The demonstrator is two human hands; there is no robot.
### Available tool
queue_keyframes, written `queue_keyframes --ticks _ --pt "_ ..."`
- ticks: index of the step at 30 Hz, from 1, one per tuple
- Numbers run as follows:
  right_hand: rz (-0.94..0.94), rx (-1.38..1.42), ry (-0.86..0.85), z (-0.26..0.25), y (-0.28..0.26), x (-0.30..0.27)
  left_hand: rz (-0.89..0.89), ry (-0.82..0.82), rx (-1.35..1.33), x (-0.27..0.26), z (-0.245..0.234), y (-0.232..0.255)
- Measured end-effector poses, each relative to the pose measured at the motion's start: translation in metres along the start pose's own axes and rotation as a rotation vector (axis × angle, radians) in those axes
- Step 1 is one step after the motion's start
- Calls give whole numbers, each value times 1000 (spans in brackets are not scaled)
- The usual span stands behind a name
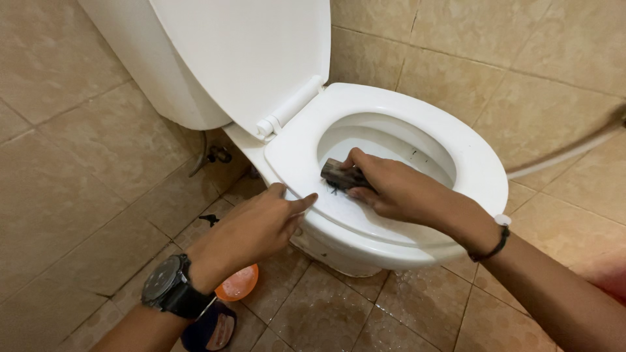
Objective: The person scrubs the white toilet seat and rim using a small black brush. They repeatedly dip the brush into an orange bowl containing cleaning solution and continue scrubbing the seat surface and the rim area around the bowl.
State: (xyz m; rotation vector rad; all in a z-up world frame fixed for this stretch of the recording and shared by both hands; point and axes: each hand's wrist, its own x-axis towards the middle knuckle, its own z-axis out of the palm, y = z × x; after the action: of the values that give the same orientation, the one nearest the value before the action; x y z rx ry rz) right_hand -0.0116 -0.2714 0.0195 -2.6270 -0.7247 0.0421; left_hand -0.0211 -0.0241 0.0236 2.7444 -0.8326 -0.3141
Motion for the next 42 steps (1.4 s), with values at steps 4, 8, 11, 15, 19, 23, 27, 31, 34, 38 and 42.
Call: queue_keyframes --ticks 4,8,11,15,19,23,27,31,34,38,42 --pt "-131 64 19 -1 0 -6 -30 -60 25 -1 -2 2" --pt "169 -26 -288 -21 -2 -17 7 -29 -13 1 -1 -2" --pt "290 -97 -326 -30 -1 -21 -12 -46 -4 2 2 -5" --pt "72 -35 -113 -16 2 -14 10 -16 31 4 5 -5" --pt "-135 107 20 -4 -7 -17 26 -2 52 2 4 -5" --pt "-24 120 -230 -15 -12 -21 -23 -34 18 1 4 -3" --pt "8 51 -288 -31 -6 -29 19 -20 14 0 3 -2" --pt "239 -94 -286 -37 -8 -24 -18 -71 -3 -5 -2 1" --pt "260 -60 -188 -28 -15 -16 -44 -97 -18 -5 -1 4" --pt "74 51 -132 -19 -14 -18 49 -34 -14 -6 2 4" --pt "-15 82 -247 -24 -4 -24 -21 -103 42 -7 -1 6"
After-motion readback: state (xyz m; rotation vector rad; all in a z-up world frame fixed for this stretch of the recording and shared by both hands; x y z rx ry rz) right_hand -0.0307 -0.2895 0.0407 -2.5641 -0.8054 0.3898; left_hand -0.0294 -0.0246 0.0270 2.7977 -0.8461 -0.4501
